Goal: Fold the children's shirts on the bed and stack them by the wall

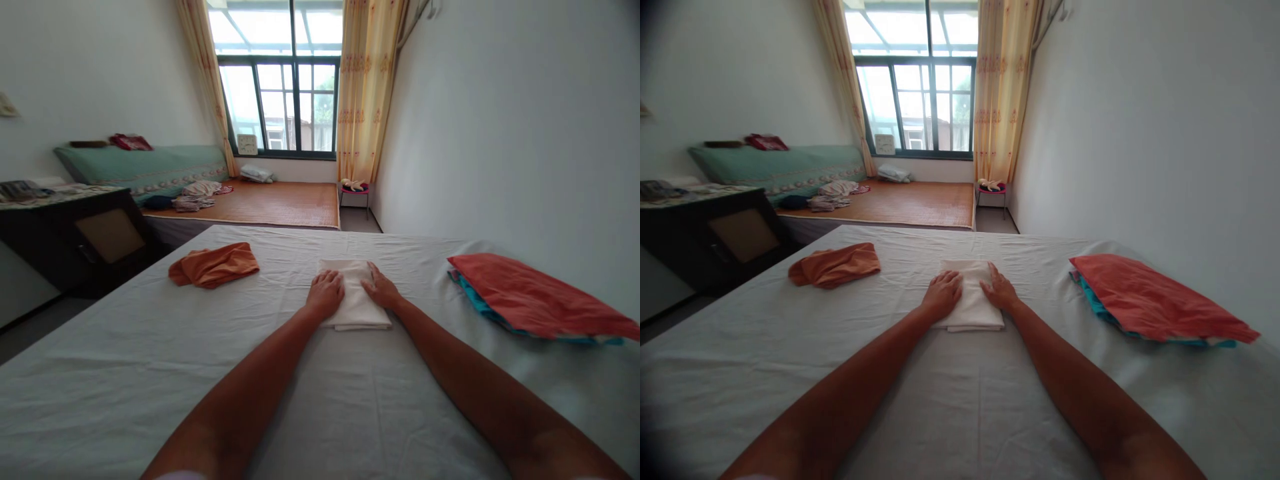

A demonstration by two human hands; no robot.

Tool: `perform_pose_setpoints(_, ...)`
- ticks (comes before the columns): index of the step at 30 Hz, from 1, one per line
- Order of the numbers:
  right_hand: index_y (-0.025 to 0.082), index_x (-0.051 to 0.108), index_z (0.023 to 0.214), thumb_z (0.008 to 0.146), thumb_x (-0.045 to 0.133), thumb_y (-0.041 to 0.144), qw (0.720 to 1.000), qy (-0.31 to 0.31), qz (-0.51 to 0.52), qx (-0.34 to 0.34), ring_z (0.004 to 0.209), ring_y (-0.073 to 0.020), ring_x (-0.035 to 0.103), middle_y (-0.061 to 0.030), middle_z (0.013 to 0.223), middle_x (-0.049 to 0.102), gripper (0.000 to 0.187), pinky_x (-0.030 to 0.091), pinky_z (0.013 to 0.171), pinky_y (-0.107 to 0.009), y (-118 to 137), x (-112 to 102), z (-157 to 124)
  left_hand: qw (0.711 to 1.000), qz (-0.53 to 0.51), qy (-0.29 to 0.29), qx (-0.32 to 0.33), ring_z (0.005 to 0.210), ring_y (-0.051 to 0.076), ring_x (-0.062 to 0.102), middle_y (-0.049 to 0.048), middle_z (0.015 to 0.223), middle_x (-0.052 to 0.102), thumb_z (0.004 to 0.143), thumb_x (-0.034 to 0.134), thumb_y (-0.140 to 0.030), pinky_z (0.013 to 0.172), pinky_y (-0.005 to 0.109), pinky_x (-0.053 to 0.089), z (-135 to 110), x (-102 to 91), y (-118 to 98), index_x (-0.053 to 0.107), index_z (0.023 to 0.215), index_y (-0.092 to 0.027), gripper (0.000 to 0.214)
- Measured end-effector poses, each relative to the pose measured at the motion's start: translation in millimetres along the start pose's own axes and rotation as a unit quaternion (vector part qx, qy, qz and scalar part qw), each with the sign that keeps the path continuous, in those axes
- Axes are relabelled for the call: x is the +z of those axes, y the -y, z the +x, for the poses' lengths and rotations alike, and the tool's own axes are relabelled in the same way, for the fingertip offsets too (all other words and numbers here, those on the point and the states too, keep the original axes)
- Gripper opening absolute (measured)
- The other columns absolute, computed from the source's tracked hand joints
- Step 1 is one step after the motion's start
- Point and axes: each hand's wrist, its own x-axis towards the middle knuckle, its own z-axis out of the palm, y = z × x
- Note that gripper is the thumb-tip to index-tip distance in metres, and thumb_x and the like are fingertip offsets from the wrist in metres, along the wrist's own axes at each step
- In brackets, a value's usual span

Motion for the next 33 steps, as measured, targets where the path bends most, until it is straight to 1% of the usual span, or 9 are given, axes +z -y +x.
perform_pose_setpoints(3, 0.018, 0.019, 0.150, 0.081, 0.053, 0.031, 0.993, 0.007, 0.121, -0.017, 0.126, -0.0267, 0.049, -0.0131, 0.147, 0.041, 0.078, 0.039, 0.104, -0.042, 7.6, -3.2, -2.9, 1.000, -0.009, -0.018, 0.001, 0.130, 0.025, 0.041, 0.0062, 0.139, 0.052, 0.094, 0.039, -0.032, 0.110, 0.041, 0.030, -1.9, 1.5, 0.2, 0.055, 0.129, -0.021, 0.040)
perform_pose_setpoints(6, 0.020, 0.016, 0.150, 0.076, 0.059, 0.027, 0.963, 0.010, 0.269, -0.028, 0.130, -0.0228, 0.045, -0.0120, 0.147, 0.041, 0.086, 0.037, 0.108, -0.041, 21.5, -4.0, -6.1, 0.999, -0.020, -0.037, 0.006, 0.129, 0.026, 0.042, 0.0065, 0.137, 0.053, 0.093, 0.040, -0.031, 0.109, 0.042, 0.031, -2.6, 3.6, 1.4, 0.055, 0.129, -0.019, 0.040)
perform_pose_setpoints(10, 0.020, 0.032, 0.143, 0.069, 0.069, 0.029, 0.898, -0.013, 0.433, 0.083, 0.127, -0.0252, 0.048, -0.0138, 0.139, 0.050, 0.083, 0.042, 0.103, -0.042, 40.1, -4.7, -10.3, 0.998, -0.041, -0.050, 0.007, 0.128, 0.024, 0.043, 0.0070, 0.135, 0.055, 0.092, 0.042, -0.029, 0.109, 0.040, 0.031, -2.5, 3.9, 4.1, 0.056, 0.127, -0.020, 0.039)
perform_pose_setpoints(13, 0.015, 0.057, 0.117, 0.060, 0.077, 0.029, 0.846, 0.054, 0.504, 0.168, 0.105, -0.0318, 0.063, -0.0154, 0.112, 0.068, 0.063, 0.053, 0.088, -0.044, 47.2, -9.4, -14.3, 0.997, -0.057, -0.051, 0.006, 0.127, 0.023, 0.044, 0.0075, 0.133, 0.056, 0.091, 0.043, -0.025, 0.107, 0.038, 0.032, -2.7, 1.4, 4.8, 0.057, 0.125, -0.020, 0.037)
perform_pose_setpoints(16, 0.014, 0.064, 0.099, 0.055, 0.081, 0.030, 0.811, 0.139, 0.535, 0.193, 0.081, -0.0292, 0.069, -0.0120, 0.088, 0.074, 0.049, 0.056, 0.076, -0.042, 48.1, -17.1, -17.6, 0.996, -0.073, -0.059, 0.004, 0.123, 0.022, 0.047, 0.0080, 0.129, 0.058, 0.091, 0.043, -0.023, 0.105, 0.037, 0.035, -2.9, -1.8, 4.4, 0.058, 0.122, -0.019, 0.035)
perform_pose_setpoints(18, 0.014, 0.066, 0.093, 0.055, 0.081, 0.032, 0.813, 0.167, 0.524, 0.192, 0.074, -0.0264, 0.069, -0.0096, 0.081, 0.074, 0.044, 0.056, 0.073, -0.039, 46.6, -20.8, -17.8, 0.995, -0.082, -0.062, 0.005, 0.121, 0.022, 0.048, 0.0082, 0.127, 0.059, 0.091, 0.042, -0.022, 0.104, 0.037, 0.036, -2.7, -2.9, 4.3, 0.059, 0.121, -0.019, 0.034)
perform_pose_setpoints(24, 0.014, 0.065, 0.089, 0.054, 0.077, 0.027, 0.897, 0.111, 0.407, 0.131, 0.076, -0.0235, 0.066, -0.0032, 0.077, 0.071, 0.040, 0.053, 0.071, -0.035, 49.1, -12.9, -11.1, 0.994, -0.089, -0.065, 0.000, 0.122, 0.023, 0.048, 0.0080, 0.125, 0.060, 0.089, 0.045, -0.021, 0.103, 0.039, 0.037, -0.7, -1.6, 5.2, 0.060, 0.120, -0.020, 0.035)
perform_pose_setpoints(29, 0.020, 0.058, 0.108, 0.058, 0.070, 0.023, 0.877, 0.087, 0.469, 0.060, 0.086, -0.0207, 0.062, 0.0000, 0.089, 0.069, 0.051, 0.050, 0.079, -0.033, 65.4, -7.8, -13.7, 0.991, -0.103, -0.079, 0.014, 0.119, 0.023, 0.051, 0.0078, 0.123, 0.062, 0.086, 0.047, -0.019, 0.103, 0.039, 0.039, 3.1, -1.0, 9.6, 0.060, 0.120, -0.020, 0.037)
perform_pose_setpoints(33, 0.022, 0.056, 0.105, 0.051, 0.072, 0.020, 0.843, 0.082, 0.522, 0.099, 0.074, -0.0191, 0.060, 0.0025, 0.080, 0.066, 0.056, 0.050, 0.071, -0.033, 68.0, -13.5, -22.2, 0.984, -0.136, -0.115, 0.026, 0.114, 0.022, 0.055, 0.0083, 0.120, 0.064, 0.087, 0.041, -0.017, 0.102, 0.038, 0.041, 9.3, 0.8, 20.6, 0.061, 0.119, -0.018, 0.038)
